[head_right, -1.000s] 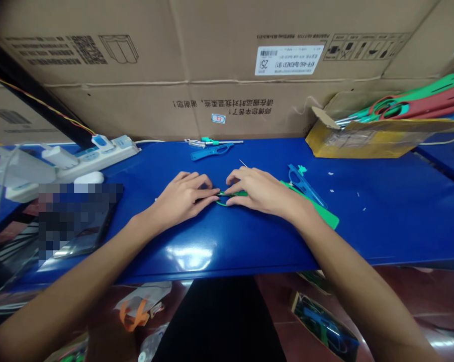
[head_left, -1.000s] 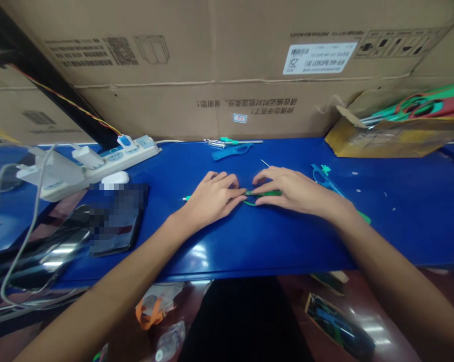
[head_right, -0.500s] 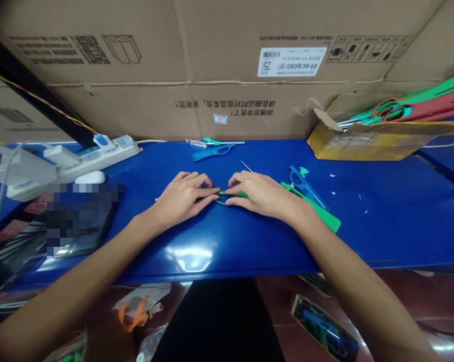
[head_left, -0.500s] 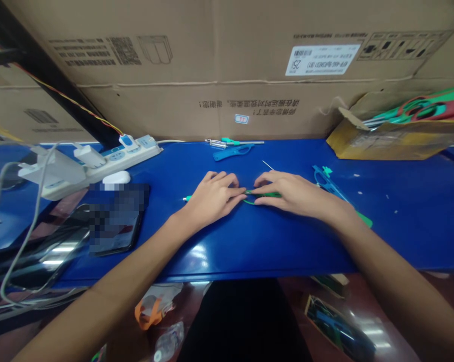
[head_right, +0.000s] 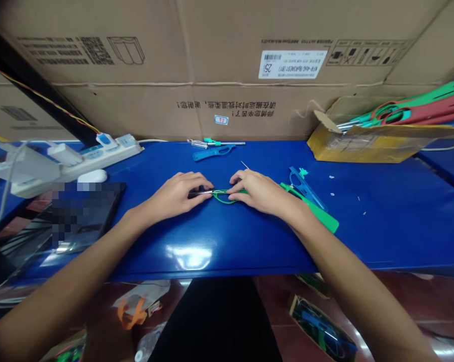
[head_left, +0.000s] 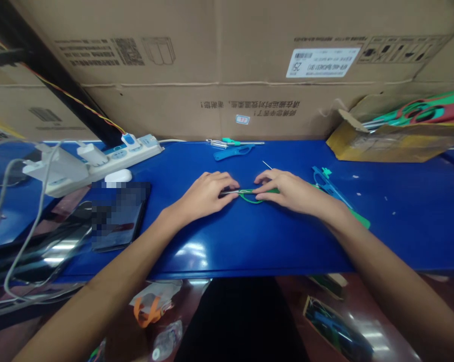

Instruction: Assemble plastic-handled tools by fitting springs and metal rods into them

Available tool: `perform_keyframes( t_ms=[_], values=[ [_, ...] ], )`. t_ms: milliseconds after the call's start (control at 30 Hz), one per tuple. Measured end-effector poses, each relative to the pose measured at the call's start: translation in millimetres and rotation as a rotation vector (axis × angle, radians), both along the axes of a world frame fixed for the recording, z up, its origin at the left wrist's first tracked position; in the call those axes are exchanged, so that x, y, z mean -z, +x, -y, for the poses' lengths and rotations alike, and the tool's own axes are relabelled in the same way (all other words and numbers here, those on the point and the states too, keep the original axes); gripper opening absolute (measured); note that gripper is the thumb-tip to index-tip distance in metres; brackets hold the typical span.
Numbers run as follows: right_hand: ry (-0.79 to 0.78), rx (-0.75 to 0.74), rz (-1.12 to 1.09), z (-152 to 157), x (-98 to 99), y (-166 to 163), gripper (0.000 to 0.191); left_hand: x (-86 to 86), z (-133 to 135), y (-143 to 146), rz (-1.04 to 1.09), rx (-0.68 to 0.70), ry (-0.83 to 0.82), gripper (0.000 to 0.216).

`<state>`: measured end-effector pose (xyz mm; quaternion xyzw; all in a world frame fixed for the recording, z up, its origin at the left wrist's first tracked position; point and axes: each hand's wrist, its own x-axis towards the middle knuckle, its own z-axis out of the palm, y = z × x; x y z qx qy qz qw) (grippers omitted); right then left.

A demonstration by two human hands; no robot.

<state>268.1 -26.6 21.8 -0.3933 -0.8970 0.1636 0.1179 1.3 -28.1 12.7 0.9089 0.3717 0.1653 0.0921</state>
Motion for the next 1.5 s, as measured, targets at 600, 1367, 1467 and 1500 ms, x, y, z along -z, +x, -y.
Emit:
perform_keyframes(
  t_ms=[600, 1367, 1467, 1500],
  values=[
    [-0.034, 0.024, 0.069, 3, -11.3, -6, 0.023, -7.5, -3, -10, -0.186, 0.072, 0.205, 0.026],
    [-0.008, 0.026, 0.059, 5, -11.5, -10, 0.024, 1.4, -10, -9, 0.168, -0.03, -0.125, 0.021],
    [0.0, 0.017, 0.055, 4, -11.4, -11, 0.023, -0.7, -7, -5, 0.116, -0.062, -0.091, 0.02],
    [0.003, 0.01, 0.048, 4, -11.0, -11, 0.023, -1.6, -6, -3, 0.088, -0.065, -0.058, 0.02]
  ],
)
